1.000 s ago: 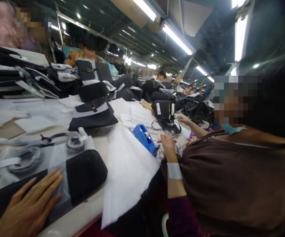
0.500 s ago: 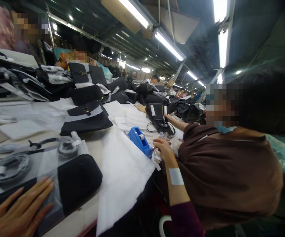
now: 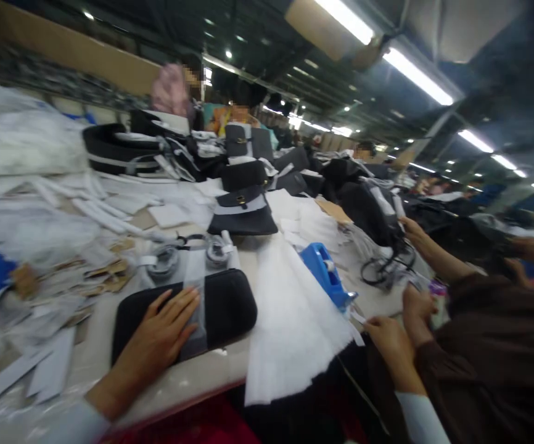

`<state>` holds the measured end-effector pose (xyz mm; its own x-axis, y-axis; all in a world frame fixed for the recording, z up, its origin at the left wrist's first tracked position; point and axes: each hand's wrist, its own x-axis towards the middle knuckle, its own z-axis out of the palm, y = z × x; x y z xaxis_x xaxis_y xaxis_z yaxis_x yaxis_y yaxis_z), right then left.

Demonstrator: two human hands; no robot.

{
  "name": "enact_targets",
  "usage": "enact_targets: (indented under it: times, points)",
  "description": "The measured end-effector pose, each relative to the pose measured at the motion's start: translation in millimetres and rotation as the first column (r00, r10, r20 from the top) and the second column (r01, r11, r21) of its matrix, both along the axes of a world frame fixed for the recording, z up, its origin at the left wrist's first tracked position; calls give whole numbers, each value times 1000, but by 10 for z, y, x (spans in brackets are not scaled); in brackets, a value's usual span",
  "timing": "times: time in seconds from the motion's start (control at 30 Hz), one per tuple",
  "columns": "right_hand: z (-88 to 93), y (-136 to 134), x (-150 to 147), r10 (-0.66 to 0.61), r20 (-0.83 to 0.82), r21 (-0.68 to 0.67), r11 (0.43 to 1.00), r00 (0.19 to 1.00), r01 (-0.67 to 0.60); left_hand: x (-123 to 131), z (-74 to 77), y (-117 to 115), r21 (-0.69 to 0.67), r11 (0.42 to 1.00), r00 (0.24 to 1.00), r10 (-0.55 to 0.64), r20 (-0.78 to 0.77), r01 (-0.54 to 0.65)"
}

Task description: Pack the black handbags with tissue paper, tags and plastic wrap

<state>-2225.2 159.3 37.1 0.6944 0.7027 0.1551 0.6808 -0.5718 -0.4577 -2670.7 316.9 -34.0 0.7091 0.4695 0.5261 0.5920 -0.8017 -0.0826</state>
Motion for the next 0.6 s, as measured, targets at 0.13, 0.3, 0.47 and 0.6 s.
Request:
enact_targets:
  times: [0.13, 0.3, 0.47, 0.6]
  points:
    - [403, 376, -412, 494, 365, -145, 868, 789, -476, 14, 96, -57, -89, 993, 997, 74, -34, -76]
    - [790, 1440, -1688, 939, 344, -371, 156, 20, -915, 26, 127, -120, -164, 982, 996, 91, -13, -92]
    - [541, 2279, -2561, 938, 186, -430, -190, -293, -882, 10, 112, -114, -160, 979, 991, 132, 20, -127]
    - [339, 2536, -2807, 939, 196, -495, -154, -282, -855, 10, 115, -106, -167, 977, 990, 136, 27, -130]
